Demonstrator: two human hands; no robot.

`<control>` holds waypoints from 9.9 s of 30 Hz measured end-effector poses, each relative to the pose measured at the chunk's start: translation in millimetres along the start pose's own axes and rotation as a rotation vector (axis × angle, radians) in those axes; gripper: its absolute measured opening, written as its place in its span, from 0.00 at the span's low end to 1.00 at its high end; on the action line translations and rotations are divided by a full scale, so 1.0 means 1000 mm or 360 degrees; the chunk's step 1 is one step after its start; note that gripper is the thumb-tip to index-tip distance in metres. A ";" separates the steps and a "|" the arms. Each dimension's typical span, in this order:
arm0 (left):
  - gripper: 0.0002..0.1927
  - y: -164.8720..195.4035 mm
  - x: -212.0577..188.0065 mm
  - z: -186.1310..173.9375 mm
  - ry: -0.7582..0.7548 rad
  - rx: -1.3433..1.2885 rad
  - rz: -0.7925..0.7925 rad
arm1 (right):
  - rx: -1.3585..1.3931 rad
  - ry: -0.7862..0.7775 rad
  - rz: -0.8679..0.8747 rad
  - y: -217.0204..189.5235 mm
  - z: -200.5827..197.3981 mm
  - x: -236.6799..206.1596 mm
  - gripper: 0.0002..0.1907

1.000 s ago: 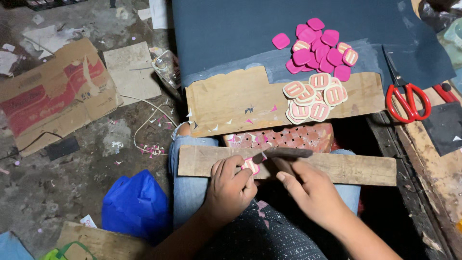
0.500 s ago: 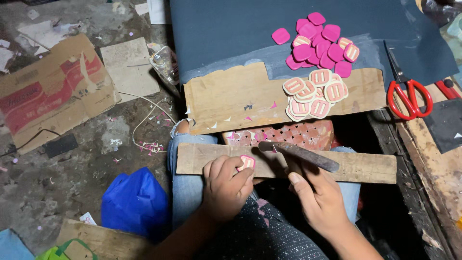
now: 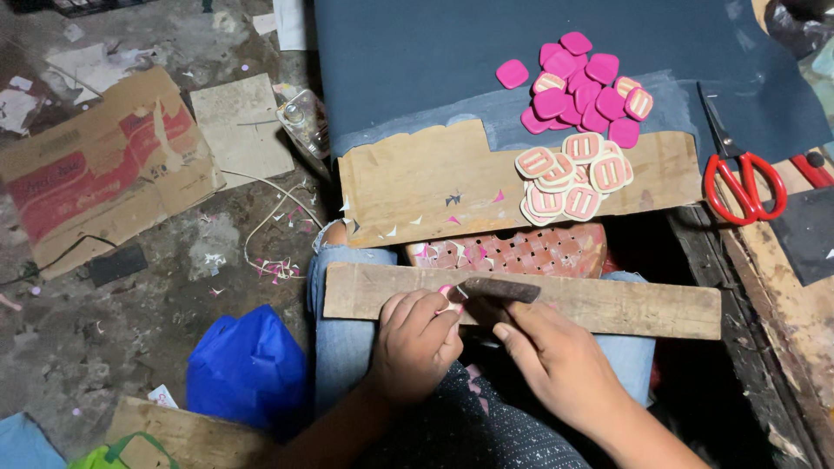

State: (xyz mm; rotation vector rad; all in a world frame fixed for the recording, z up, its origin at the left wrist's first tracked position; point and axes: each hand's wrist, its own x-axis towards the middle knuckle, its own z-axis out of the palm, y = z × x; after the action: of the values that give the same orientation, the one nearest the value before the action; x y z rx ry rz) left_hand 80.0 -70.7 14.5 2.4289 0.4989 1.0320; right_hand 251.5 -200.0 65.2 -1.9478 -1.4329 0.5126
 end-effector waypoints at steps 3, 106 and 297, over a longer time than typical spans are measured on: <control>0.11 -0.001 -0.001 0.000 -0.0006 -0.0040 0.0017 | 0.0107 0.0102 0.0065 -0.008 -0.006 0.004 0.14; 0.13 0.000 0.010 -0.014 -0.0190 -0.0350 -0.0525 | 0.1403 0.0116 0.1041 0.060 0.008 -0.017 0.23; 0.21 -0.031 0.032 0.000 -0.0527 -0.0874 -0.1010 | -0.0355 0.0948 0.0462 0.132 -0.055 0.120 0.22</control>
State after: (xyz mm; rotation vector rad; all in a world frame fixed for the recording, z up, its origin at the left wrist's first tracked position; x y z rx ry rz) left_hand 96.5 -29.2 16.3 1.7224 0.6952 0.4078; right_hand 416.8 -126.6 19.5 -2.2438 -0.8613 -0.1197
